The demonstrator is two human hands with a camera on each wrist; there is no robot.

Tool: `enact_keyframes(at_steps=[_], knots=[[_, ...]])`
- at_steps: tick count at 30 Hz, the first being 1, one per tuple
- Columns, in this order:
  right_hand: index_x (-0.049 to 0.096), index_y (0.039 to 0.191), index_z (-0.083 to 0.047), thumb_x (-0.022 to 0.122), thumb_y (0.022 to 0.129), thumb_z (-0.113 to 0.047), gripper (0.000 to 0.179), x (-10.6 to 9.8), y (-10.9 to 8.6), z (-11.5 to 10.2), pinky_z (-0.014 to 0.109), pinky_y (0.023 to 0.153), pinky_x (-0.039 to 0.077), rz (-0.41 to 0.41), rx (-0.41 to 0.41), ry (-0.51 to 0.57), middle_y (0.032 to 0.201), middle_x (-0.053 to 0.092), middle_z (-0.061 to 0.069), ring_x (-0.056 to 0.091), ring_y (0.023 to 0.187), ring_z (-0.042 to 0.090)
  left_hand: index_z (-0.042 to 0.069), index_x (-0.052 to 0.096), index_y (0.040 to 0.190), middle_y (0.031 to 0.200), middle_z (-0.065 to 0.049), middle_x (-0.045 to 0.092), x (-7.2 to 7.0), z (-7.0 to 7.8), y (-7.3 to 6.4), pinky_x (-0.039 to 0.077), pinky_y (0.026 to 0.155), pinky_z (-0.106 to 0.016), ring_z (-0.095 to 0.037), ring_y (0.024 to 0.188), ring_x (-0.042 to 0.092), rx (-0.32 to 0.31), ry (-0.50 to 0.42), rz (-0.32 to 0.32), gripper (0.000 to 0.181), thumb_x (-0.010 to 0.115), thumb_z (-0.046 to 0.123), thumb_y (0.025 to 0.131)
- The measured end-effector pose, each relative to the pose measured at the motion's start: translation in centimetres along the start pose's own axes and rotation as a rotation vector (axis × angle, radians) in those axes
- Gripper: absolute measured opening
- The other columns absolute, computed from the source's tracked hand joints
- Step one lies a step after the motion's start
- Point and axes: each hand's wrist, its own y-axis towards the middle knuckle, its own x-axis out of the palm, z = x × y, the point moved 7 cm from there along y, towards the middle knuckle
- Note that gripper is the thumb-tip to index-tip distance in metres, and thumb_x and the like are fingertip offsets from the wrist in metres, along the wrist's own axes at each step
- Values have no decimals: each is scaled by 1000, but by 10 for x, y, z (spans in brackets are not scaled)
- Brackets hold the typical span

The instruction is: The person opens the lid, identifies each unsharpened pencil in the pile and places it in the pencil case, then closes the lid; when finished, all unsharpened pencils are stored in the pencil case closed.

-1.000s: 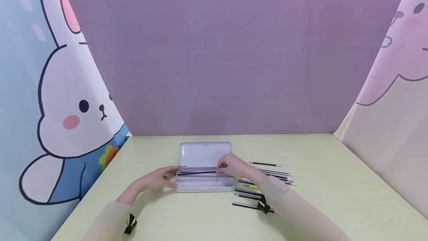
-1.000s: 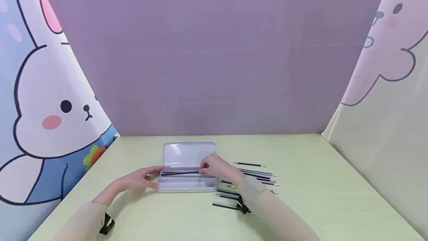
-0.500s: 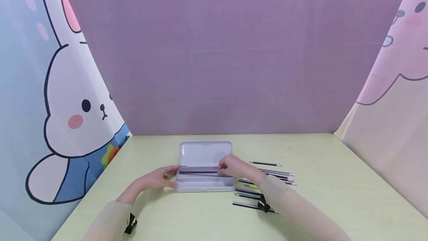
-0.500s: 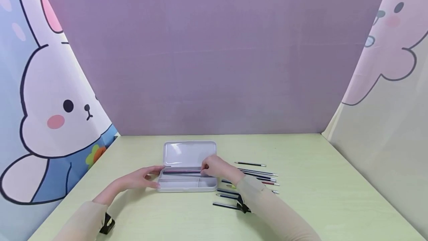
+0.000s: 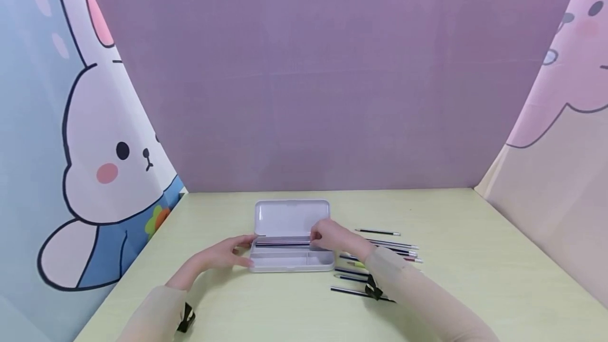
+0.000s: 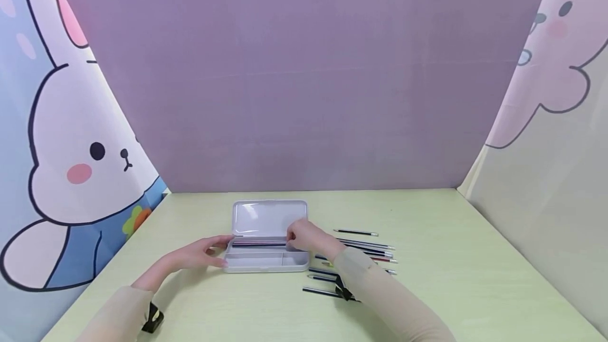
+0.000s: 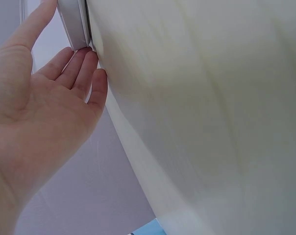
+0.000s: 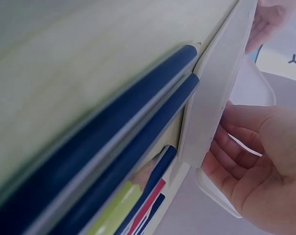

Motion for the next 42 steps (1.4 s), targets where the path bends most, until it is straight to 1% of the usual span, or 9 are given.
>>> enact_keyframes(at_steps=[4,10,18,25,31,38,42], knots=[[70,79,-7,68,84,-9,6,1,1,-1,19,62,45,-2,5,-16,72,64,-2,50,65,6,2,35,143,142,-20,41,0,-1,0,33,104,-58,-38,126,42,-7,2,0,76,72,30,82],[70,78,-6,68,83,-7,5,1,3,-6,20,63,47,10,-27,-48,73,65,0,53,66,8,2,35,143,142,-20,42,0,-1,-2,34,103,-58,-38,125,42,-6,4,-2,78,72,31,82],[70,77,-8,68,84,-8,7,1,4,-5,20,61,45,12,-32,-55,71,63,-3,49,65,6,2,36,143,141,-20,43,-2,-3,-2,34,104,-57,-37,125,43,-2,8,4,77,73,31,81],[71,82,-7,67,85,-8,5,0,3,-2,21,67,48,7,-41,-3,78,66,-1,54,71,7,2,36,143,141,-20,43,-2,-4,-3,35,103,-57,-37,125,43,-14,-1,8,77,72,31,82],[72,88,-8,66,87,-11,7,-5,1,6,20,68,50,18,-35,81,84,68,-2,58,75,7,1,35,143,141,-21,43,-2,-3,-3,34,103,-58,-39,126,42,-14,2,7,77,72,30,82],[70,96,-4,63,89,-11,12,-19,-9,4,21,71,51,71,-113,118,90,68,1,60,79,10,1,36,143,141,-21,43,-2,-2,-3,32,104,-59,-39,126,42,-23,-2,9,77,72,31,82],[70,99,-5,62,90,-15,15,-27,-18,3,22,74,51,87,-111,120,93,68,-1,60,83,10,1,35,143,141,-22,42,-2,0,-3,33,104,-59,-39,126,42,-22,0,5,77,72,31,82]])
